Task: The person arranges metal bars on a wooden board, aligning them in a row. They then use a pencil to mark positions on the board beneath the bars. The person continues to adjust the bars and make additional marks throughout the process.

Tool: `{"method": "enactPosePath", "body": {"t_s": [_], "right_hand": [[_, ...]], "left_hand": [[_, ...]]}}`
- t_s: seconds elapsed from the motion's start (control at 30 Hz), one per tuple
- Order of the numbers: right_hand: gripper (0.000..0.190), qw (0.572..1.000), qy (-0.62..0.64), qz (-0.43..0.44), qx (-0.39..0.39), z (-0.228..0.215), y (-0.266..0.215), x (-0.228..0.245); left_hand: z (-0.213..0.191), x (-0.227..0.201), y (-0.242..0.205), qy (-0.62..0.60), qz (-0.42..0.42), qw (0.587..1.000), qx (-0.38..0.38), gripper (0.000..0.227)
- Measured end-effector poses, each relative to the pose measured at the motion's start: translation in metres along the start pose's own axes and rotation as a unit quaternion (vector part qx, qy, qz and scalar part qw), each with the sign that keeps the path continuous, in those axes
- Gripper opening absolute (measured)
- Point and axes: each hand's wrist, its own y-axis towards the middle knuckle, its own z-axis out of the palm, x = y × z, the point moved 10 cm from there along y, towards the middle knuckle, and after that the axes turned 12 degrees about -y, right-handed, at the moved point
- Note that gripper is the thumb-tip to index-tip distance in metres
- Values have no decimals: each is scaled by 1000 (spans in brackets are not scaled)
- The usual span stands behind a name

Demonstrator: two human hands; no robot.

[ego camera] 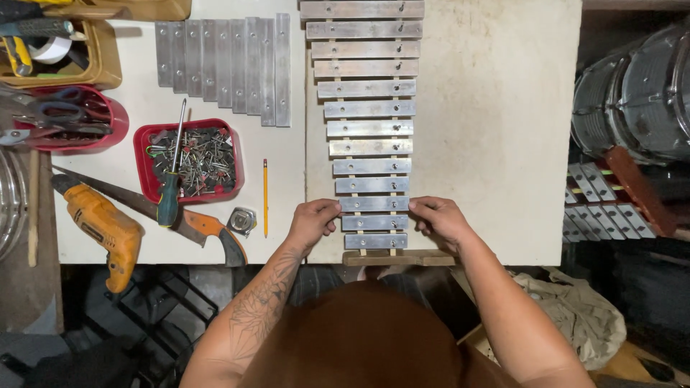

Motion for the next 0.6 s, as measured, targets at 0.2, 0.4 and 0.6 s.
{"method": "enactPosePath", "body": {"t_s": [0.2, 0.4, 0.6], "right_hand": [[30, 1000, -6, 3, 1, -1, -1, 0], [30, 1000, -6, -4, 3, -3, 7, -10], [31, 999, 31, 0, -16, -6, 2, -1]], "left_hand": [[3, -6, -4, 3, 1, 1000, 6, 22], [1, -1, -1, -4, -1, 1000, 5, 22], [-5, 0, 8, -22, -5, 1000, -20, 22]]}}
